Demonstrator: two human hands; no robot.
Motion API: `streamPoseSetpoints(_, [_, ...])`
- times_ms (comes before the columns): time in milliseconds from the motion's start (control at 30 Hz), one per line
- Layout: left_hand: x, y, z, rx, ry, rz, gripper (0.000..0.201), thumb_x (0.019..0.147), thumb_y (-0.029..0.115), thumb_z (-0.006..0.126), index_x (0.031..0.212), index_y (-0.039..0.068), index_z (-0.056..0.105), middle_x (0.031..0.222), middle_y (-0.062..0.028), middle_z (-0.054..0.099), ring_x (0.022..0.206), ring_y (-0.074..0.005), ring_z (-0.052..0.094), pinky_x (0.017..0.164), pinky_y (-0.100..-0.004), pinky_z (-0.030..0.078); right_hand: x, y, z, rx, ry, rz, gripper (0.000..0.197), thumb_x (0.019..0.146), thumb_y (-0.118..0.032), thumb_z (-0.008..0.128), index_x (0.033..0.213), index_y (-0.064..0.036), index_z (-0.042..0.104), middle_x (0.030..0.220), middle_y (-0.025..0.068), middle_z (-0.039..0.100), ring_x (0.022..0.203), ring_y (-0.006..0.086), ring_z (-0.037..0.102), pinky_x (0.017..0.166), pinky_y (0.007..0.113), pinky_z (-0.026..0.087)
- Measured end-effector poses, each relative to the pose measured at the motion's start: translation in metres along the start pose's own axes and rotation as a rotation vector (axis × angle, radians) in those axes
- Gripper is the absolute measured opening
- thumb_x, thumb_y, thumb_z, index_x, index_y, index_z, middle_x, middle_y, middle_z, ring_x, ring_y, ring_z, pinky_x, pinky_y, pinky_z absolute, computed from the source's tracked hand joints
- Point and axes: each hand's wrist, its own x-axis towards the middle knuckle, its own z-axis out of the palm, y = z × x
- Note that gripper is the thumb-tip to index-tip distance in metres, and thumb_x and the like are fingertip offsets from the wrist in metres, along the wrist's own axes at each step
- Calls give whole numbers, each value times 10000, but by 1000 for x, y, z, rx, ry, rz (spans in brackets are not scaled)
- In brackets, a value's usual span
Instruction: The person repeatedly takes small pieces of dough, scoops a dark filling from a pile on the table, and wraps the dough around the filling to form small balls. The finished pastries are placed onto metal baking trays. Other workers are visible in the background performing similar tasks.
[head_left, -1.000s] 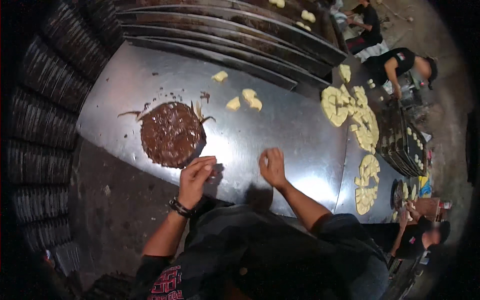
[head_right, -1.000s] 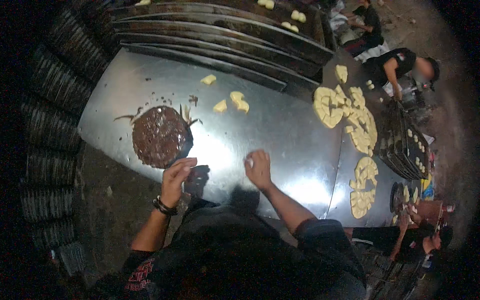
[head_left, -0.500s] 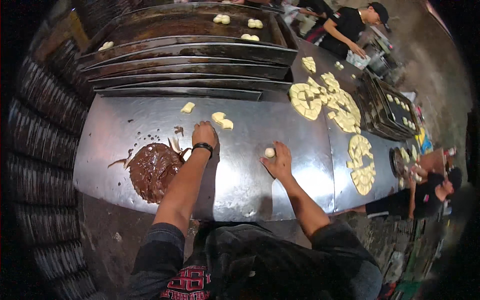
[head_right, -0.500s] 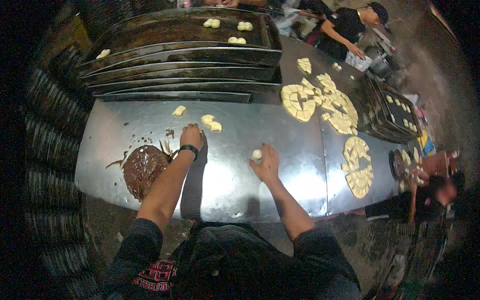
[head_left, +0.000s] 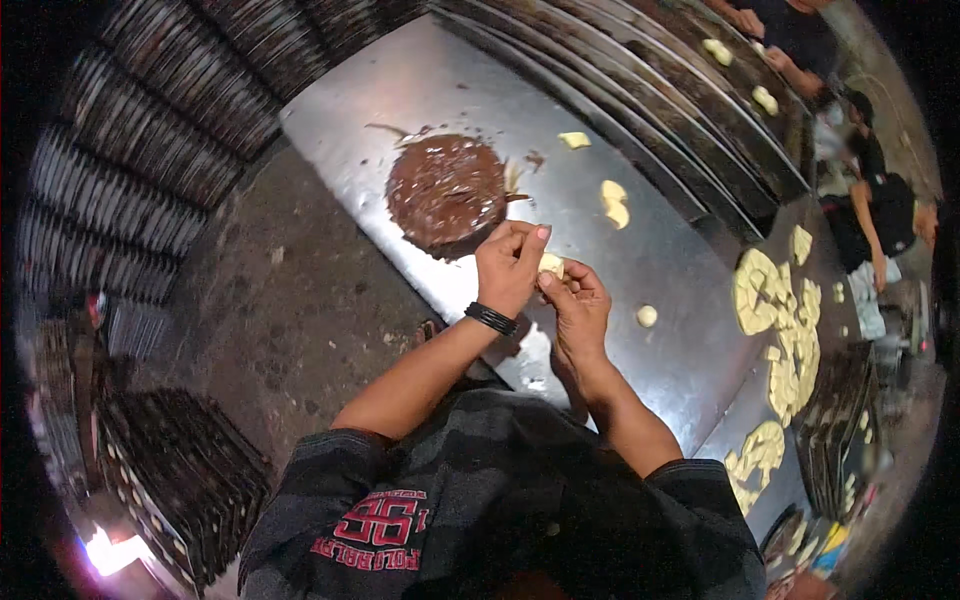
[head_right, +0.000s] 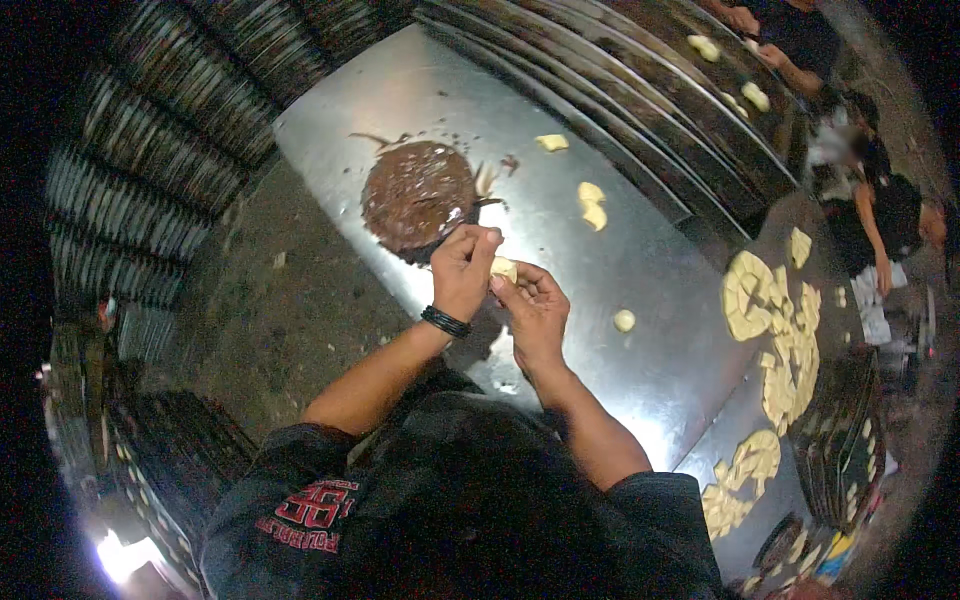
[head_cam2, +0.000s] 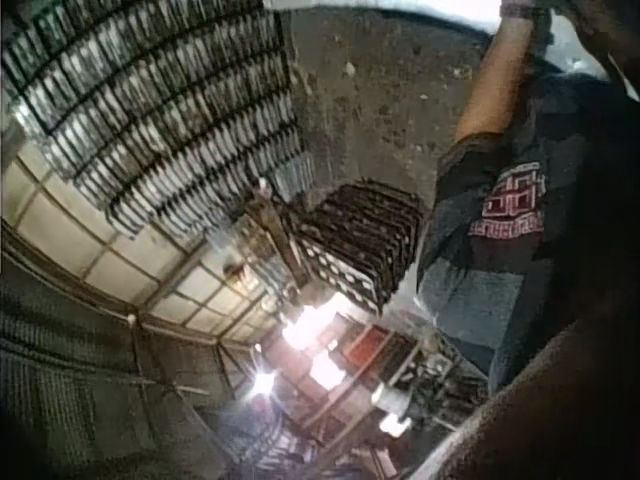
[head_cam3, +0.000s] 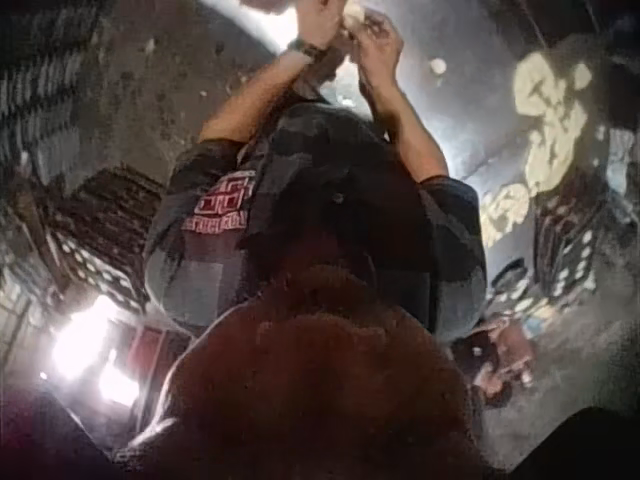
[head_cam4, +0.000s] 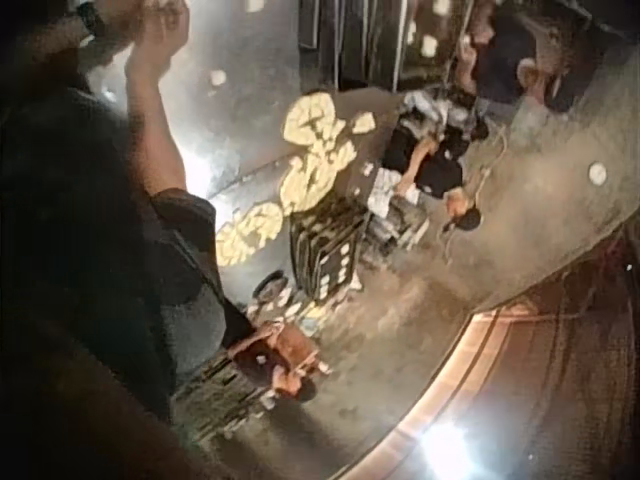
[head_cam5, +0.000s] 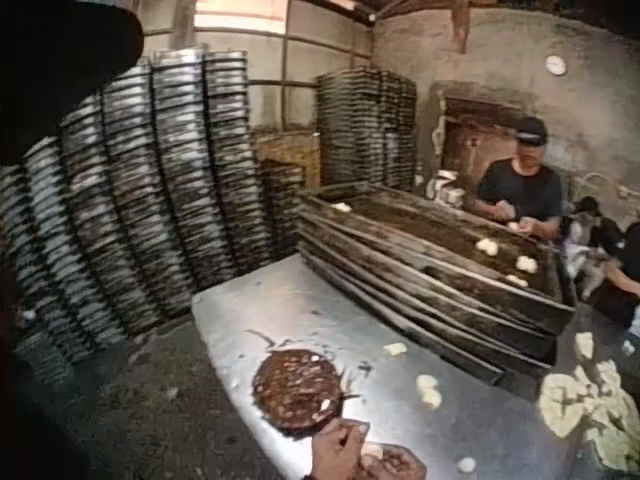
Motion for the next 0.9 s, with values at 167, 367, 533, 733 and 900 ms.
streamPoseSetpoints(167, [-21,-3,-60,45,-56,-1,258,808,184,677,676,-18,582,688,-77,577,595,-121,515,540,-268,411,-13,-6,22,252,-273,407,575,772,-8,641,1296,-33,405,1032,111,614,940,176,580,805,324,461])
streamPoseSetpoints(367, [-46,-39,-111,32,-186,-229,346,888,317,563,1024,0,539,821,-96,587,708,-150,557,634,-291,470,-4,0,59,13,-573,775,652,855,-74,580,1415,-140,252,1061,76,586,927,165,595,670,268,529])
streamPoseSetpoints(533, [-37,-65,-153,-464,-196,-791,576,960,487,260,1080,-5,535,909,-80,601,647,-121,566,559,-240,444,52,14,103,-730,-652,90,443,819,-73,593,1253,-71,504,890,97,650,728,211,626,618,308,489])
streamPoseSetpoints(733, [-29,-78,-222,-416,-53,-782,299,943,274,450,1054,10,536,897,-67,615,602,-90,526,527,-216,413,102,49,138,-1531,-566,-607,294,707,36,513,986,-32,577,841,210,627,800,389,598,673,422,481])
streamPoseSetpoints(900, [-30,-67,-247,-483,10,-784,231,940,232,475,1038,34,543,892,-54,625,626,-80,549,529,-210,428,131,54,123,-1057,-603,-15,237,753,-27,570,988,4,565,877,163,639,806,253,619,686,340,485])
